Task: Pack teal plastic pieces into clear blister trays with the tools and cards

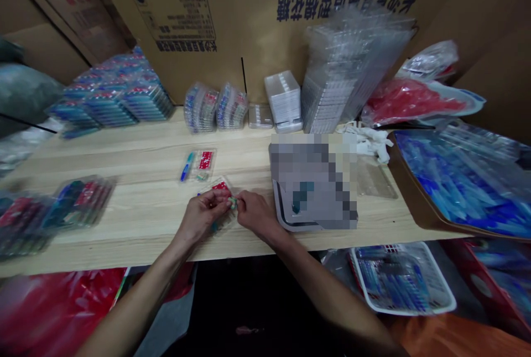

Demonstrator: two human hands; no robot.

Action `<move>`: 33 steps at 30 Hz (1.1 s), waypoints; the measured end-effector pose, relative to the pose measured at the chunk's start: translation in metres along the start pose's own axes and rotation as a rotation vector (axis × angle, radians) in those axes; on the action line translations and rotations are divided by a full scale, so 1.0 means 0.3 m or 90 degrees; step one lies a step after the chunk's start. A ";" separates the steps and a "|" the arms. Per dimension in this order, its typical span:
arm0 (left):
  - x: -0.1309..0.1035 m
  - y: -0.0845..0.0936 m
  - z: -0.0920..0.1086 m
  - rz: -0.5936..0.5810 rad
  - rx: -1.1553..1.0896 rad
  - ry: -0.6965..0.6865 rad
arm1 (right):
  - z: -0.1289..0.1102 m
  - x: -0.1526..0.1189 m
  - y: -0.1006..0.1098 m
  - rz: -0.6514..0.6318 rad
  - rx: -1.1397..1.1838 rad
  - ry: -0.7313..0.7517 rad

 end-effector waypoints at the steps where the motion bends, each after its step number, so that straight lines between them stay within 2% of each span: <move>1: -0.001 -0.002 0.000 -0.005 0.007 0.005 | 0.002 -0.004 -0.004 0.009 0.007 -0.007; 6: -0.010 -0.019 0.005 -0.037 -0.019 0.044 | 0.031 -0.014 -0.030 0.030 0.146 -0.036; 9: -0.004 -0.014 0.015 -0.049 -0.035 0.058 | 0.054 -0.015 -0.023 0.029 0.196 -0.043; 12: 0.020 0.000 0.021 -0.085 0.032 0.060 | 0.066 -0.017 0.013 0.047 0.160 0.000; 14: 0.039 0.001 0.017 -0.138 0.142 0.049 | 0.068 -0.022 0.032 0.057 0.120 0.042; 16: 0.052 -0.008 0.014 -0.190 0.281 0.004 | 0.070 -0.028 0.032 0.045 0.084 0.071; 19: 0.054 -0.035 0.023 -0.223 0.468 -0.132 | 0.074 -0.037 0.011 0.028 0.050 0.085; 22: 0.036 -0.063 0.028 -0.237 0.571 -0.257 | 0.079 -0.042 -0.006 0.029 0.037 0.084; 24: 0.025 -0.071 0.017 -0.232 0.604 -0.288 | 0.082 -0.042 -0.009 0.027 0.031 0.085; 29: 0.005 -0.059 -0.001 -0.152 0.631 -0.331 | 0.073 -0.060 0.000 0.041 0.000 0.089; 31: -0.009 -0.031 0.020 -0.106 0.584 -0.352 | 0.057 -0.084 0.001 0.054 -0.044 0.119; 33: -0.035 0.019 0.052 -0.030 0.529 -0.358 | 0.035 -0.110 -0.006 0.050 -0.118 0.174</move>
Point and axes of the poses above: each hand's wrist, its own x-axis towards the middle knuckle, its own y-axis out of the back of the hand, z = x × y, the point moved 4 cm from there along x, towards the middle knuckle, and after that the axes turned 4 degrees about -y, right-handed, at the moved point
